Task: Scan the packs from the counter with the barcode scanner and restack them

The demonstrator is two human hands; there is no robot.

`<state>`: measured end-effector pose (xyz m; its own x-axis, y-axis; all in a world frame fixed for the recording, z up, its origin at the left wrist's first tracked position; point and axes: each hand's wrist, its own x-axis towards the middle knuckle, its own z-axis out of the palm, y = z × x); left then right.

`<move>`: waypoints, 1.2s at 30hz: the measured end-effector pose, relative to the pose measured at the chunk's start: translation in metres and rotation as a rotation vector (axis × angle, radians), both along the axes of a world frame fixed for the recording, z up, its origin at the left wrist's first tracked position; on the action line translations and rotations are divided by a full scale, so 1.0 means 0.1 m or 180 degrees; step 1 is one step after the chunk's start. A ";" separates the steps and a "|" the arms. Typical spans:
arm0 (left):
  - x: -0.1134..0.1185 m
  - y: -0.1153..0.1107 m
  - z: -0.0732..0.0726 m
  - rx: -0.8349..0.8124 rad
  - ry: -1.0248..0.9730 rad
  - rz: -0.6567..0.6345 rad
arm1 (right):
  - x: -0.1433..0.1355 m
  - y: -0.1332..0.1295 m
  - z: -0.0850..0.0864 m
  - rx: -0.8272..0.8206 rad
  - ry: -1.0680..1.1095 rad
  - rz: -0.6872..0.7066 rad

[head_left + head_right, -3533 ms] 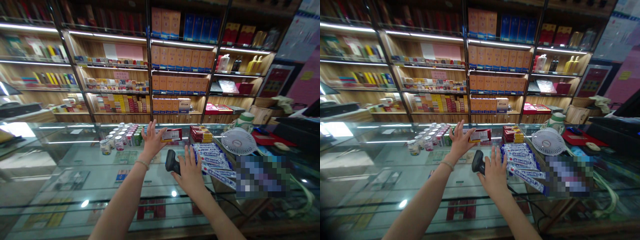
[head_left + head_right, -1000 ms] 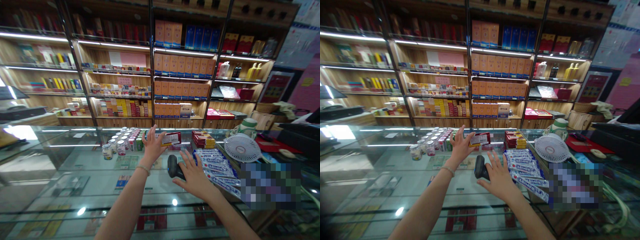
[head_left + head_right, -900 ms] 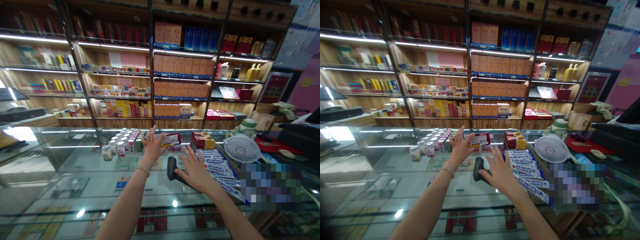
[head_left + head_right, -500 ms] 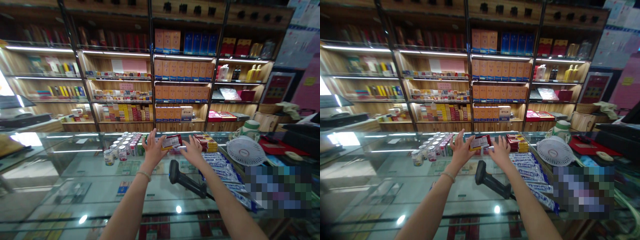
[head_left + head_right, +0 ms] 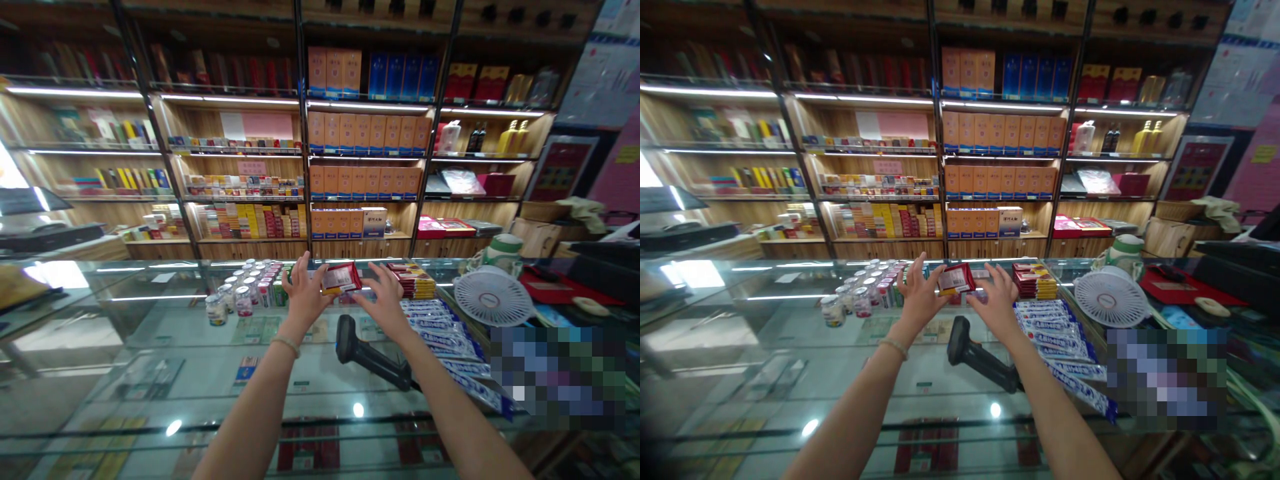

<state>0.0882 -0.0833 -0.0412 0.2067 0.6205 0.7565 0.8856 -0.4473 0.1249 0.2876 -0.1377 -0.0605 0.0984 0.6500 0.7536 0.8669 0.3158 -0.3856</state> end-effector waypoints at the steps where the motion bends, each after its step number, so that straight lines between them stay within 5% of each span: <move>1: 0.00 0.00 0.00 0.0023 0.0020 -0.0017 | -0.01 -0.01 0.00 0.0046 0.0019 -0.0007; 13: 0.12 -0.08 0.05 -0.0015 0.0094 -0.0092 | -0.03 -0.07 0.07 0.0415 0.0402 -0.0412; 21: 0.26 -0.27 0.15 0.0001 -0.0319 -0.0356 | -0.07 -0.09 0.06 0.0865 -0.0297 -0.0838; 36: 0.33 -0.32 0.16 0.0052 -0.0874 -0.0258 | -0.22 -0.14 0.02 0.0993 -0.1033 -0.0587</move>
